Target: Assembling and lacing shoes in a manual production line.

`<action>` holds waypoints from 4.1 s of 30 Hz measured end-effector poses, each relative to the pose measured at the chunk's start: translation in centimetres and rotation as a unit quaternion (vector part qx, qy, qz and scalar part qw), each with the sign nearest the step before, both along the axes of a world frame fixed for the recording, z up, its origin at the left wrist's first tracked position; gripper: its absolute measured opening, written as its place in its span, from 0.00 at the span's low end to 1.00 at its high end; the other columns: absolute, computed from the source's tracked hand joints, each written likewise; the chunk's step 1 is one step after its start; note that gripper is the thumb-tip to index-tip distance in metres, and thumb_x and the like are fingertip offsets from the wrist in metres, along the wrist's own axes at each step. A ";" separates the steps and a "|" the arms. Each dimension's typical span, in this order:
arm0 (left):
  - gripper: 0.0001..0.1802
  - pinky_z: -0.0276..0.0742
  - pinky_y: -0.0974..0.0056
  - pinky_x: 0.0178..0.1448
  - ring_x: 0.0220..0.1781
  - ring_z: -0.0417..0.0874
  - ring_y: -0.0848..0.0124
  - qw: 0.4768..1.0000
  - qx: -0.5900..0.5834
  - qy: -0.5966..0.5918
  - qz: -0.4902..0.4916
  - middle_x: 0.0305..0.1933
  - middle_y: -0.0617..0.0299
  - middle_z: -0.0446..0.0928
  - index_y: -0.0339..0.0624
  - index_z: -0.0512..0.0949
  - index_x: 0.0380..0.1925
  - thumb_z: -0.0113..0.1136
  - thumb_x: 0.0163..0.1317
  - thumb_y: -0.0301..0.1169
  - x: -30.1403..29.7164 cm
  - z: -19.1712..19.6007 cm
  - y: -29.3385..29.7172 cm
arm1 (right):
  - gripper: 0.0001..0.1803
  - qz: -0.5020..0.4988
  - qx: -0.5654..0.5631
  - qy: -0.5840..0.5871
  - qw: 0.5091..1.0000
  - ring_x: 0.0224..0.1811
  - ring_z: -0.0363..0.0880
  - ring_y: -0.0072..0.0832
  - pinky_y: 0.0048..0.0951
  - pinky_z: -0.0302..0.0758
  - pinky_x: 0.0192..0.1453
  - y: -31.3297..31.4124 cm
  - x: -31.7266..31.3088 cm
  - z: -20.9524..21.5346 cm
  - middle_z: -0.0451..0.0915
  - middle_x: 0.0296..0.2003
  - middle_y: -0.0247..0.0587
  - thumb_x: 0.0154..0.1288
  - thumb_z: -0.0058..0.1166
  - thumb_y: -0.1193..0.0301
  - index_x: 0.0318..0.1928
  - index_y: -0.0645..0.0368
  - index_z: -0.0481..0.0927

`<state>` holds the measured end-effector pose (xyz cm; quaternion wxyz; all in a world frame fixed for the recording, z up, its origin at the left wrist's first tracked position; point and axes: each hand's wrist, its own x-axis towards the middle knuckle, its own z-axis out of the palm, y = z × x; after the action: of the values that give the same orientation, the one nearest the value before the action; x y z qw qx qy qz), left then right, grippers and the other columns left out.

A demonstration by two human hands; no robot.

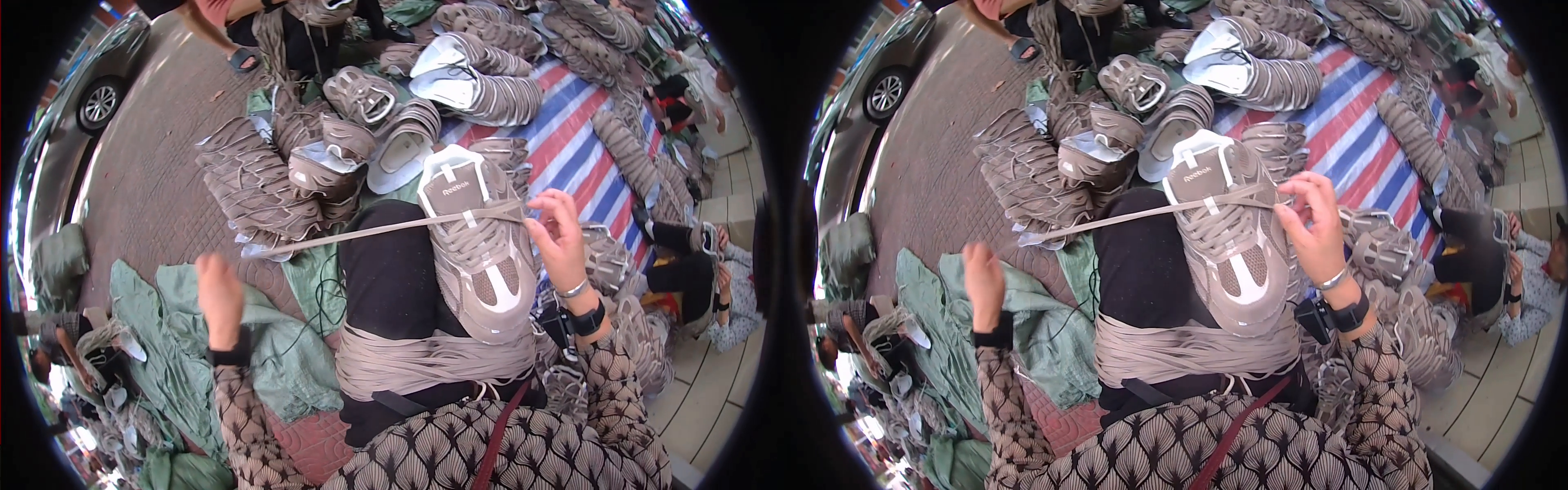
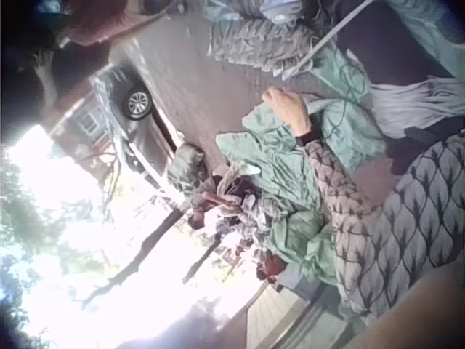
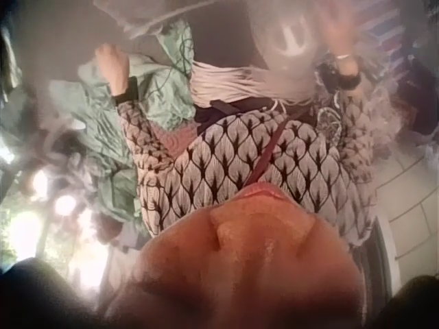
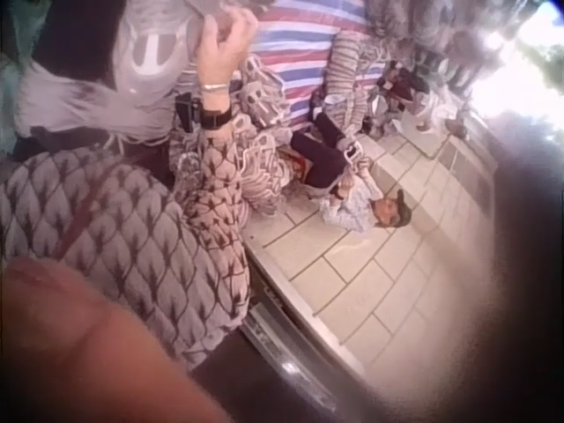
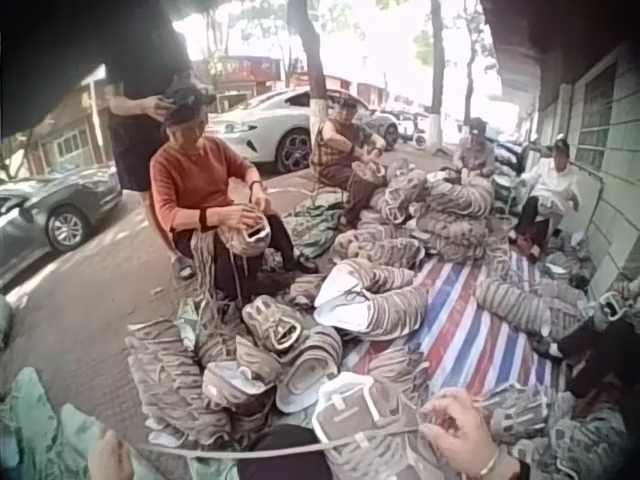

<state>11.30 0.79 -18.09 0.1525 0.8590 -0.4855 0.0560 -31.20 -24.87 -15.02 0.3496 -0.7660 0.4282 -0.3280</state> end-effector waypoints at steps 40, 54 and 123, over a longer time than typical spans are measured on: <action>0.15 0.78 0.69 0.46 0.43 0.79 0.71 0.351 -0.486 0.702 0.384 0.56 0.61 0.76 0.38 0.71 0.54 0.51 0.69 0.28 -1.5 -8.8 9.1 | 0.17 -0.330 0.203 -0.513 0.766 0.20 0.60 0.16 0.19 0.60 0.22 -16.3 -39.0 -1.8 0.75 0.33 0.37 0.68 0.47 0.80 0.57 0.62 0.69; 0.10 0.71 0.76 0.34 0.25 0.76 0.80 0.762 -0.027 0.618 -0.192 0.27 0.67 0.78 0.34 0.77 0.39 0.48 0.69 0.28 -15.8 3.4 -14.3 | 0.25 0.424 0.106 0.173 0.883 0.25 0.73 0.21 0.26 0.71 0.32 -6.3 4.0 8.9 0.73 0.22 0.31 0.64 0.39 0.78 0.63 0.58 0.61; 0.20 0.67 0.75 0.29 0.27 0.71 0.80 0.688 -0.127 0.678 -0.223 0.33 0.66 0.72 0.40 0.74 0.49 0.53 0.68 0.45 -14.5 8.5 -28.6 | 0.10 0.201 0.152 -0.069 0.965 0.16 0.64 0.19 0.24 0.63 0.18 -15.4 16.6 6.8 0.69 0.21 0.29 0.71 0.43 0.65 0.34 0.56 0.72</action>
<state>-3.20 -27.86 -9.57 0.5558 0.5018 -0.4152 -0.5167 -14.65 -40.30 -8.18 0.5497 -0.7495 0.2851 -0.2342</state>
